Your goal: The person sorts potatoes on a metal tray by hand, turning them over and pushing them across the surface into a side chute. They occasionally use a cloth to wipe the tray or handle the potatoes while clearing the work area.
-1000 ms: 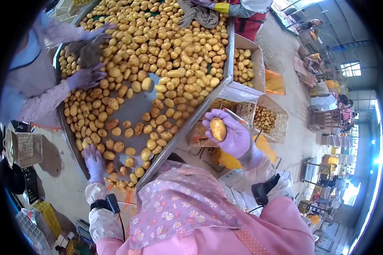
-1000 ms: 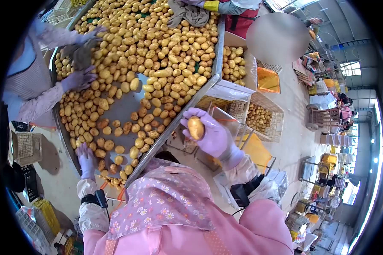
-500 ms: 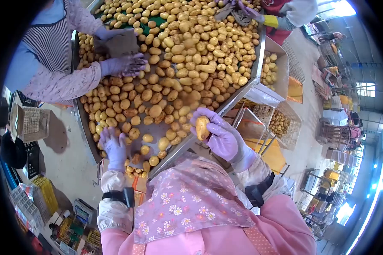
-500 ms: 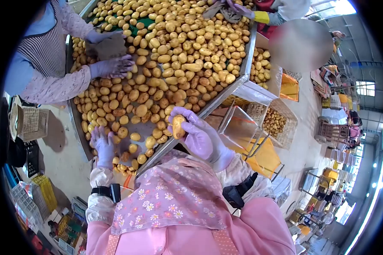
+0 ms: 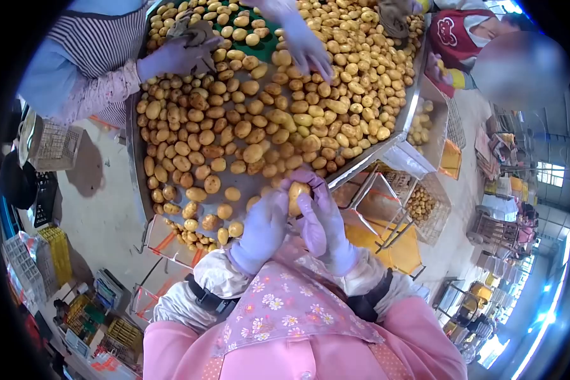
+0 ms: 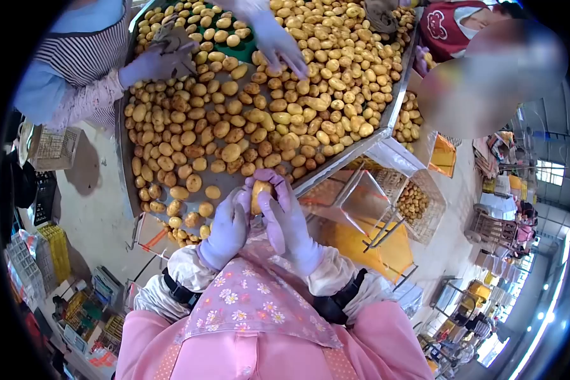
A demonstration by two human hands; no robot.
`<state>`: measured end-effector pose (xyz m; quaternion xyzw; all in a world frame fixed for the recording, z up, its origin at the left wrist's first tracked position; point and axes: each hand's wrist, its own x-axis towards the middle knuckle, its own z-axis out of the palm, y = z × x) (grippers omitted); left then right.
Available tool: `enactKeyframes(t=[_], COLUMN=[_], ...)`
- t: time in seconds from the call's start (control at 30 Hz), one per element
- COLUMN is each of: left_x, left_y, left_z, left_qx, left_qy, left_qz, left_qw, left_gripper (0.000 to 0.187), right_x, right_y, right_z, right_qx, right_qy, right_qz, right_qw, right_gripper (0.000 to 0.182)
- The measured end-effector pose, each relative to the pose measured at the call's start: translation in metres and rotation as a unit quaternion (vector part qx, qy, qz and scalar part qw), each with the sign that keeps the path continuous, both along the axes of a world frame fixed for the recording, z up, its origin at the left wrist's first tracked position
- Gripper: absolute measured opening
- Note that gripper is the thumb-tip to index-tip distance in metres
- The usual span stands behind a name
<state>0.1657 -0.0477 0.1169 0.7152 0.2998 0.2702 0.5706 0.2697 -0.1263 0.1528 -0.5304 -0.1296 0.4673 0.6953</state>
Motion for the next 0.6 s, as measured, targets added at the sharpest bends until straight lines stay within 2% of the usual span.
enactKeyframes(t=[0.07,0.2,0.27,0.3,0.37,0.5,0.57,0.6], left_x=[0.002,0.000,0.012,0.013,0.014,0.012,0.014,0.014], left_y=[-0.001,0.002,0.004,0.001,-0.008,-0.017,-0.013,-0.014], left_z=[0.005,0.011,0.043,0.038,0.019,-0.004,-0.005,-0.005], left_qx=[0.075,0.004,-0.215,-0.216,0.052,0.069,0.021,0.019], left_qy=[-0.024,0.026,0.067,0.067,0.104,0.103,0.120,0.120], left_qz=[0.011,-0.044,-0.064,-0.063,-0.029,0.005,-0.085,-0.085], left_qw=[0.997,0.999,0.972,0.972,0.993,0.992,0.989,0.989], left_gripper=[0.020,0.024,0.024,0.024,0.022,0.025,0.028,0.028], right_x=[0.002,0.006,0.008,0.009,0.008,0.002,0.004,0.005], right_y=[-0.002,-0.004,-0.008,-0.009,-0.009,-0.008,-0.013,-0.014], right_z=[0.003,0.009,0.003,0.000,-0.001,-0.004,-0.007,-0.008], right_qx=[0.002,0.032,0.014,-0.007,-0.006,0.011,0.008,0.009], right_qy=[0.030,0.090,0.084,0.078,0.095,0.105,0.106,0.107], right_qz=[-0.004,-0.004,-0.013,-0.020,-0.035,-0.069,-0.080,-0.088], right_qw=[1.000,0.995,0.996,0.997,0.995,0.992,0.991,0.990], right_gripper=[0.036,0.035,0.034,0.033,0.031,0.031,0.030,0.030])
